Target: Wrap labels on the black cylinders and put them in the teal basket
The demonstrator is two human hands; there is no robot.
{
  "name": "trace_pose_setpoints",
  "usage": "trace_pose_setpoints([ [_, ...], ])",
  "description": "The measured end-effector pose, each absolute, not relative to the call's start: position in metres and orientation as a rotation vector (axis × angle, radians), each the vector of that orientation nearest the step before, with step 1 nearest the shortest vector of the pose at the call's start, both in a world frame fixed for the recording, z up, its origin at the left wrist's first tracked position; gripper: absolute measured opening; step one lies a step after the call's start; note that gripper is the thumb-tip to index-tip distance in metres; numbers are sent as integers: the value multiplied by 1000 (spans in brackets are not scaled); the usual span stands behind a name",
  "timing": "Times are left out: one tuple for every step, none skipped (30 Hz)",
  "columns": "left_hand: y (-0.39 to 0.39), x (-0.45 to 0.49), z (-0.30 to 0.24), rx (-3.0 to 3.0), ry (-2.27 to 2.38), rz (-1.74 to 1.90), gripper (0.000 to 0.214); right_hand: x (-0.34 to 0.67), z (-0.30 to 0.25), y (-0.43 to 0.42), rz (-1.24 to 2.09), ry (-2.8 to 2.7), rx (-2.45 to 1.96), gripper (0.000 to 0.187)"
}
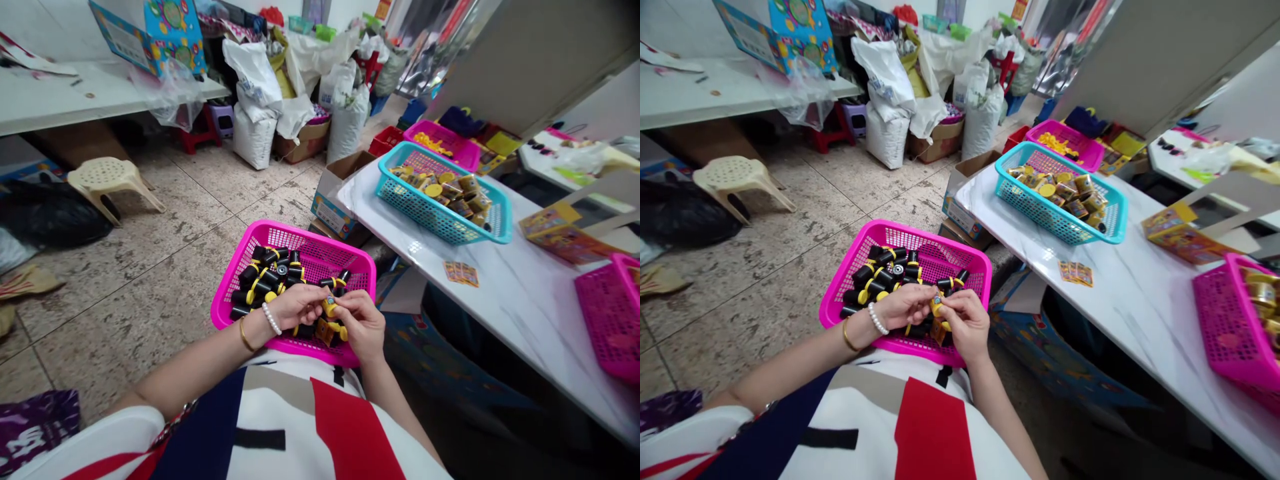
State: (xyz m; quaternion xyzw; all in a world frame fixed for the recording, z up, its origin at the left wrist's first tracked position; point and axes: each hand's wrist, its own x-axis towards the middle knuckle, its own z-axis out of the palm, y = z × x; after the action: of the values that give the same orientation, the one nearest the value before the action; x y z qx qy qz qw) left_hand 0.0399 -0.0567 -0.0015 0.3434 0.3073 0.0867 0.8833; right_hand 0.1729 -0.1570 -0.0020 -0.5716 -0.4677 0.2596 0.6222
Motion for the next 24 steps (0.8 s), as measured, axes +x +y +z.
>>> trace_pose_setpoints([
  [-57,40,-2,718,641,176,46,172,-4,-157,601,-1047,-1302,4],
  [-57,40,-4,726,651,176,45,170,-6,-157,617,-1020,-1290,4],
  [-56,40,-5,734,665,180,44,169,-9,-158,637,-991,-1276,4],
  [-56,40,-7,737,678,184,44,168,-12,-158,657,-966,-1261,4],
  [-55,40,-8,734,685,183,44,167,-14,-158,672,-946,-1249,4],
  [-55,40,-9,726,688,177,44,167,-16,-158,681,-937,-1241,4],
  [-54,41,-10,713,690,166,45,166,-18,-158,685,-933,-1236,5],
  [-54,41,-10,698,692,152,45,166,-18,-159,686,-934,-1231,5],
  [-53,42,-10,681,694,139,45,166,-18,-159,682,-936,-1226,6],
  [-53,43,-11,664,696,129,44,166,-17,-159,679,-938,-1219,7],
  [-52,43,-11,647,700,125,44,166,-16,-158,681,-939,-1209,7],
  [-52,44,-11,635,711,126,44,167,-15,-158,697,-942,-1199,7],
  [-52,44,-11,632,723,136,43,168,-13,-157,727,-953,-1194,9],
  [-52,44,-11,641,729,153,43,169,-12,-157,764,-978,-1197,13],
  [-52,44,-11,663,728,174,42,170,-11,-157,799,-1014,-1204,18],
  [-52,44,-12,693,720,195,40,172,-10,-157,825,-1054,-1212,20],
  [-52,44,-12,725,708,210,39,173,-10,-156,840,-1088,-1215,19],
  [-52,43,-12,752,695,216,38,174,-11,-156,842,-1110,-1212,17],
  [-53,43,-13,770,689,215,37,175,-12,-157,839,-1116,-1202,14],
  [-53,43,-13,780,696,206,37,175,-13,-157,834,-1109,-1190,13],
  [-55,42,-14,788,710,197,37,174,-15,-158,829,-1098,-1185,13],
  [-57,42,-14,799,727,193,38,173,-16,-160,815,-1092,-1190,12],
  [-60,42,-14,809,746,187,40,172,-18,-161,787,-1092,-1201,11],
  [-63,42,-14,830,760,202,42,171,-19,-163,750,-1095,-1219,10],
])
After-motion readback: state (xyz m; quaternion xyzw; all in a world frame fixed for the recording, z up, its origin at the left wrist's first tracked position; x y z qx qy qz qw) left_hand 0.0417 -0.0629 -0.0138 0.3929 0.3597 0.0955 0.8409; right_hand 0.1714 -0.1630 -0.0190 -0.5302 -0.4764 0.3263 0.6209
